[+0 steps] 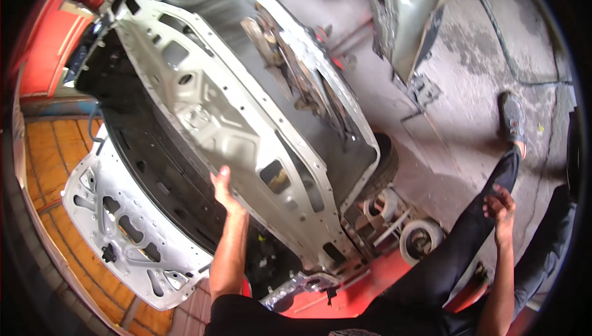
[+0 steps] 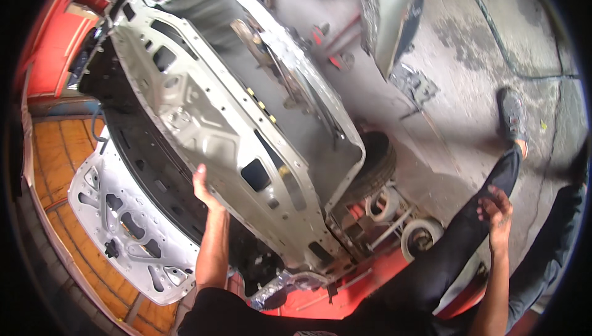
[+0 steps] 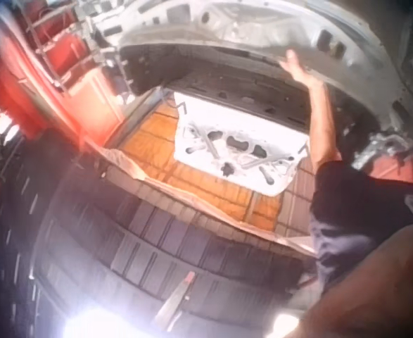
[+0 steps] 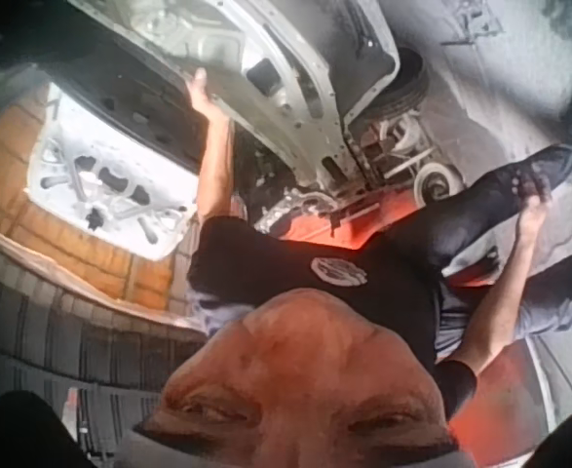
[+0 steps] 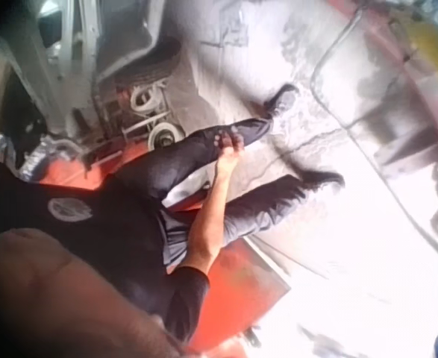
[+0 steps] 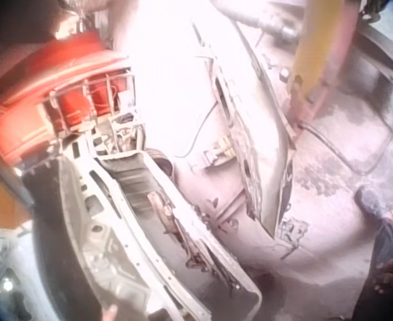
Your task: The person aligns a metal car panel against the rear frame of a vehicle by hand, removes it, and sets it on the ground. Then, the person walks across the workshop, retrieves a car bumper panel from an overhead storage area, and carries it back.
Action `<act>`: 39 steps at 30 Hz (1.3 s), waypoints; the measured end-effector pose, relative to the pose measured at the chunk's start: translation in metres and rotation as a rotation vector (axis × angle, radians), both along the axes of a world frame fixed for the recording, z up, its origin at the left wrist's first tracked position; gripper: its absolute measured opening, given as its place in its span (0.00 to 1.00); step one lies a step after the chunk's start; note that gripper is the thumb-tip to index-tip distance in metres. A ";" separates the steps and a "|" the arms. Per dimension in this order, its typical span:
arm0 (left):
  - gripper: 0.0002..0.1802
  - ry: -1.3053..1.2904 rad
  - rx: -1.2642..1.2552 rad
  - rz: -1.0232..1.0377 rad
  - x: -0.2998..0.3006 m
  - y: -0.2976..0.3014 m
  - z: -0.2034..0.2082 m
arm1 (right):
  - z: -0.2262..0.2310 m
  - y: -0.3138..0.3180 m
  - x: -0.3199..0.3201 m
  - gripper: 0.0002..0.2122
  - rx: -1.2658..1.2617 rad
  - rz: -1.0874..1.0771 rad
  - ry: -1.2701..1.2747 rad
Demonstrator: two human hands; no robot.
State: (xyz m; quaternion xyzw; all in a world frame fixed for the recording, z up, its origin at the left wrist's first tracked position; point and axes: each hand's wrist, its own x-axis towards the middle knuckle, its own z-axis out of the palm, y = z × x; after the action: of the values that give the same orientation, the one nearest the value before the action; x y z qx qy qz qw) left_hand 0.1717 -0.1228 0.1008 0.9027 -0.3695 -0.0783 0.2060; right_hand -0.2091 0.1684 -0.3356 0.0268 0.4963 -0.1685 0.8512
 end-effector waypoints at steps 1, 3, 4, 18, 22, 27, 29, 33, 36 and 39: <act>0.19 0.038 0.029 -0.023 -0.007 -0.001 -0.002 | -0.002 0.005 0.000 0.42 -0.029 -0.020 -0.008; 0.18 0.074 0.047 -0.061 -0.013 -0.005 0.002 | -0.003 0.005 0.004 0.44 -0.071 -0.054 -0.016; 0.19 0.096 0.076 -0.066 -0.012 -0.005 0.007 | -0.002 0.002 0.006 0.47 -0.068 -0.038 -0.014; 0.32 0.043 0.124 -0.033 -0.020 -0.010 0.000 | -0.005 0.008 0.001 0.51 -0.085 -0.089 -0.051; 0.19 0.041 0.106 -0.087 -0.018 -0.011 0.002 | -0.001 0.002 0.002 0.44 -0.066 -0.071 -0.036; 0.28 0.060 0.121 -0.060 -0.019 -0.012 0.000 | -0.001 0.002 -0.001 0.46 -0.064 -0.071 -0.053; 0.27 0.051 0.114 -0.031 -0.014 -0.010 0.005 | 0.000 0.003 -0.002 0.50 -0.086 -0.078 -0.067; 0.16 0.010 0.019 -0.013 -0.017 -0.010 -0.001 | 0.003 -0.003 -0.005 0.50 -0.105 -0.075 -0.099; 0.16 0.008 0.003 -0.019 -0.014 -0.010 -0.001 | 0.005 -0.005 -0.008 0.50 -0.077 -0.029 -0.068; 0.16 0.026 -0.006 -0.008 -0.013 -0.009 -0.001 | 0.007 -0.008 -0.009 0.49 -0.046 0.007 -0.056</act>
State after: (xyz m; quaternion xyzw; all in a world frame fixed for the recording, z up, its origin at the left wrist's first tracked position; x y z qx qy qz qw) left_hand 0.1583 -0.1322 0.0997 0.8995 -0.3707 -0.0898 0.2131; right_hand -0.2185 0.1605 -0.3285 0.0099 0.4683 -0.1761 0.8658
